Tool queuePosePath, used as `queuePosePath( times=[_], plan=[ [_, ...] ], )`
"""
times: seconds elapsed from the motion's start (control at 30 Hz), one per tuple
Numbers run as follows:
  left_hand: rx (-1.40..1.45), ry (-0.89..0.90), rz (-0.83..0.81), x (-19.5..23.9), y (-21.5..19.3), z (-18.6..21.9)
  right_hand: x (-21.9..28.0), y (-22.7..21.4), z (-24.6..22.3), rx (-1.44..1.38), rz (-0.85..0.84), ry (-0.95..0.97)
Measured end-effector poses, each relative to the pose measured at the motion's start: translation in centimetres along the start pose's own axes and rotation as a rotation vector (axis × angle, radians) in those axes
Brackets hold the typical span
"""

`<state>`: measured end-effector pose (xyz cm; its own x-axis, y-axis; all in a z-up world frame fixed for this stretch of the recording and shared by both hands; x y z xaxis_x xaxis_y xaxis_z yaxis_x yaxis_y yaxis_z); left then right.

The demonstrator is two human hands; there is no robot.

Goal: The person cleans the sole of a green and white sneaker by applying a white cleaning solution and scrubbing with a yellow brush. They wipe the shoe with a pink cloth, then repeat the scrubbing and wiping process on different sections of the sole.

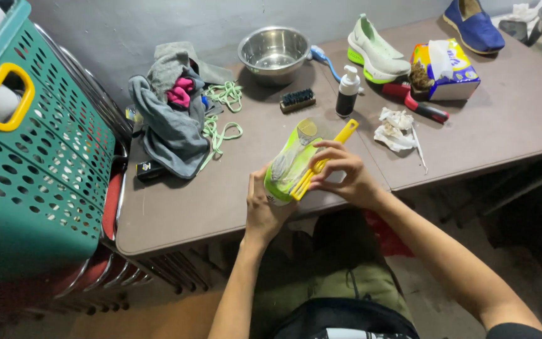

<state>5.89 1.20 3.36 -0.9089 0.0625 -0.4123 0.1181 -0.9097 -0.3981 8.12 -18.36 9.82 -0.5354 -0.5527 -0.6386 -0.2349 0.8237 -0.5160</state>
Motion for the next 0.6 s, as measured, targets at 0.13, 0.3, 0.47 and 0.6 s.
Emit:
queuePosePath(
  times=[0.13, 0.3, 0.47, 0.6],
  plan=[
    [-0.007, -0.014, 0.004, -0.3, 0.0, 0.8, 0.1, -0.7, 1.7, -0.009, -0.025, -0.064],
    [-0.08, 0.02, 0.062, -0.1, -0.1, 1.0, 0.4, -1.4, 2.8, 0.051, 0.063, -0.008],
    [-0.002, 0.01, 0.042, 0.2, -0.2, 0.7, 0.1, 0.1, 0.3, 0.042, 0.029, -0.038],
    [-0.026, 0.037, 0.026, -0.4, -0.2, 1.5, 1.1, -2.7, 6.1, 0.084, 0.148, 0.052]
  ],
)
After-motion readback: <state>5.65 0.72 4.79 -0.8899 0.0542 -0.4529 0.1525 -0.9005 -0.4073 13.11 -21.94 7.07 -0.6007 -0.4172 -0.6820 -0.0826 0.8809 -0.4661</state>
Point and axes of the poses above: each hand's wrist, its own x-axis away from the middle knuckle, its own y-axis out of the palm, z = x × y, the point moved 7 cm from there along -x, towards the middle knuckle, and after that the axes turned 11 degrees about -z, right-handed, at the moved point
